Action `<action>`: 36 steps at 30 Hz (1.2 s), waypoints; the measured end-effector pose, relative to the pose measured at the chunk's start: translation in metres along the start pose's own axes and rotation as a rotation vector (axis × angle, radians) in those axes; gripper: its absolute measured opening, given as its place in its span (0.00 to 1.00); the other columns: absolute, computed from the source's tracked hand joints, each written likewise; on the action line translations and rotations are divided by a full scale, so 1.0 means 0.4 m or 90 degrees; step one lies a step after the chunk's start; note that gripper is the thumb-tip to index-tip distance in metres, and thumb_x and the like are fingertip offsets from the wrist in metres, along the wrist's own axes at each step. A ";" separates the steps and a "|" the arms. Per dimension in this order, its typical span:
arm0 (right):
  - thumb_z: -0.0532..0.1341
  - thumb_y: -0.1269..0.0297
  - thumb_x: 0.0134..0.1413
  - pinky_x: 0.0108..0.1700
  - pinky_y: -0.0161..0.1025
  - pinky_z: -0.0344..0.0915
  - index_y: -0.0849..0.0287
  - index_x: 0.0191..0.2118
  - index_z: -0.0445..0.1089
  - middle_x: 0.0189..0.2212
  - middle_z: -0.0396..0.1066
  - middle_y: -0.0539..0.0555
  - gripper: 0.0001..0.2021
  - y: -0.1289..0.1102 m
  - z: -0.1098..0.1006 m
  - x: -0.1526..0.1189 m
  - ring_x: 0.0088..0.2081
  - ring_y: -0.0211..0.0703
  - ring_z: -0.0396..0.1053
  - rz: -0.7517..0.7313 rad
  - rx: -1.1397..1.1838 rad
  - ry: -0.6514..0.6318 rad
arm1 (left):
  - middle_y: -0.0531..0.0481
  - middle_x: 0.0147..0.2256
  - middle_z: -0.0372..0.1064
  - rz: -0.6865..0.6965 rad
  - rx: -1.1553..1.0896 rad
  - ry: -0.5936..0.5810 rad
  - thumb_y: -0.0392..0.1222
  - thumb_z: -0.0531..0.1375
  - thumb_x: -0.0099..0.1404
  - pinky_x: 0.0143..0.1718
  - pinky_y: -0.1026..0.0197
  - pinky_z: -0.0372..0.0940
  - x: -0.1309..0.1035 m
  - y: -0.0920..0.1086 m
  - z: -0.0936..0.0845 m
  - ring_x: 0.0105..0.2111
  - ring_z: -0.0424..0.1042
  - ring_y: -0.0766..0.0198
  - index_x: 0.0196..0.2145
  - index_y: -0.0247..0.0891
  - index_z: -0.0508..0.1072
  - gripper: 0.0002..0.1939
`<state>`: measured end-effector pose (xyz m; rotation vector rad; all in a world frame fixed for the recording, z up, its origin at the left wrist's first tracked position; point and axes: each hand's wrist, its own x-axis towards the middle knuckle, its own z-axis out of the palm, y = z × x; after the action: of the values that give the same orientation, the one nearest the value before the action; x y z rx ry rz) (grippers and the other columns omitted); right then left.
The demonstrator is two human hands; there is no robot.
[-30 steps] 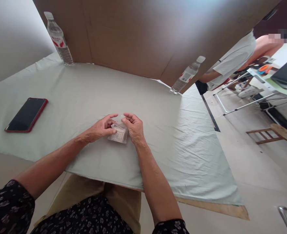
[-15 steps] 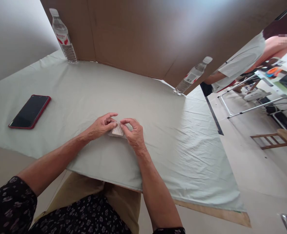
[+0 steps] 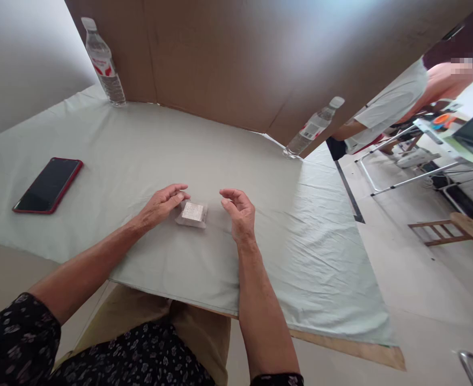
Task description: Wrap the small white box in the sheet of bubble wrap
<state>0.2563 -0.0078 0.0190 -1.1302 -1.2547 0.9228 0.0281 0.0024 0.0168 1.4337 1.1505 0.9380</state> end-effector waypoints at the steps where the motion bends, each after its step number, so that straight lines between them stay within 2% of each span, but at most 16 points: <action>1: 0.67 0.58 0.49 0.55 0.50 0.65 0.52 0.43 0.74 0.46 0.77 0.54 0.13 0.008 -0.003 0.004 0.51 0.49 0.71 0.019 0.002 -0.009 | 0.41 0.49 0.74 0.003 -0.012 0.007 0.50 0.56 0.66 0.53 0.53 0.63 0.001 -0.002 -0.005 0.51 0.71 0.54 0.58 0.35 0.67 0.26; 4: 0.68 0.56 0.48 0.56 0.50 0.64 0.51 0.47 0.73 0.52 0.74 0.54 0.19 0.019 -0.003 0.005 0.55 0.51 0.68 0.041 -0.023 -0.063 | 0.40 0.50 0.73 0.005 -0.037 0.019 0.48 0.58 0.63 0.55 0.50 0.62 0.005 -0.004 -0.013 0.52 0.71 0.53 0.57 0.35 0.68 0.27; 9: 0.68 0.50 0.50 0.59 0.52 0.61 0.47 0.55 0.69 0.59 0.68 0.54 0.26 0.002 0.003 -0.007 0.62 0.54 0.62 0.032 -0.126 -0.154 | 0.38 0.51 0.71 -0.022 0.000 0.021 0.43 0.60 0.55 0.55 0.47 0.63 0.002 0.011 -0.012 0.53 0.69 0.50 0.57 0.34 0.68 0.31; 16: 0.71 0.46 0.44 0.67 0.58 0.53 0.45 0.67 0.55 0.69 0.54 0.55 0.44 -0.015 0.010 -0.017 0.68 0.58 0.53 0.050 -0.265 -0.320 | 0.38 0.62 0.61 -0.044 0.066 -0.097 0.42 0.61 0.54 0.55 0.41 0.63 -0.018 0.030 -0.019 0.54 0.68 0.46 0.66 0.42 0.58 0.41; 19: 0.72 0.46 0.42 0.67 0.60 0.51 0.46 0.69 0.52 0.69 0.52 0.56 0.48 -0.011 0.016 -0.022 0.69 0.60 0.50 0.046 -0.298 -0.349 | 0.37 0.64 0.57 -0.027 0.109 -0.129 0.41 0.61 0.54 0.55 0.40 0.62 -0.024 0.033 -0.022 0.58 0.63 0.42 0.68 0.43 0.55 0.44; 22: 0.72 0.46 0.42 0.67 0.61 0.50 0.46 0.69 0.52 0.70 0.51 0.56 0.49 -0.009 0.019 -0.024 0.69 0.61 0.49 0.051 -0.306 -0.355 | 0.36 0.64 0.57 -0.022 0.119 -0.142 0.41 0.62 0.54 0.56 0.40 0.61 -0.024 0.030 -0.022 0.59 0.63 0.42 0.68 0.42 0.53 0.45; 28: 0.71 0.49 0.44 0.64 0.61 0.55 0.47 0.67 0.55 0.65 0.61 0.58 0.45 -0.017 0.019 -0.026 0.65 0.60 0.58 0.048 -0.283 -0.337 | 0.37 0.61 0.62 -0.007 0.103 -0.185 0.42 0.64 0.55 0.57 0.45 0.62 -0.021 0.023 -0.023 0.58 0.64 0.47 0.69 0.41 0.50 0.47; 31: 0.70 0.50 0.47 0.65 0.58 0.56 0.48 0.60 0.64 0.61 0.65 0.56 0.34 -0.024 0.022 -0.025 0.64 0.56 0.60 0.005 -0.266 -0.292 | 0.38 0.59 0.63 0.011 0.102 -0.189 0.42 0.63 0.56 0.55 0.46 0.63 -0.020 0.021 -0.021 0.57 0.66 0.49 0.69 0.41 0.50 0.46; 36: 0.67 0.56 0.52 0.63 0.54 0.60 0.49 0.44 0.75 0.54 0.72 0.54 0.13 -0.018 0.037 -0.028 0.58 0.51 0.67 -0.096 -0.248 -0.213 | 0.40 0.57 0.65 0.059 0.120 -0.179 0.40 0.62 0.56 0.50 0.50 0.66 -0.025 0.016 -0.008 0.52 0.69 0.53 0.68 0.41 0.51 0.44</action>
<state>0.2399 -0.0184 0.0228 -1.1882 -1.8262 0.7927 0.0236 -0.0068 0.0239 1.7226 0.9880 0.6776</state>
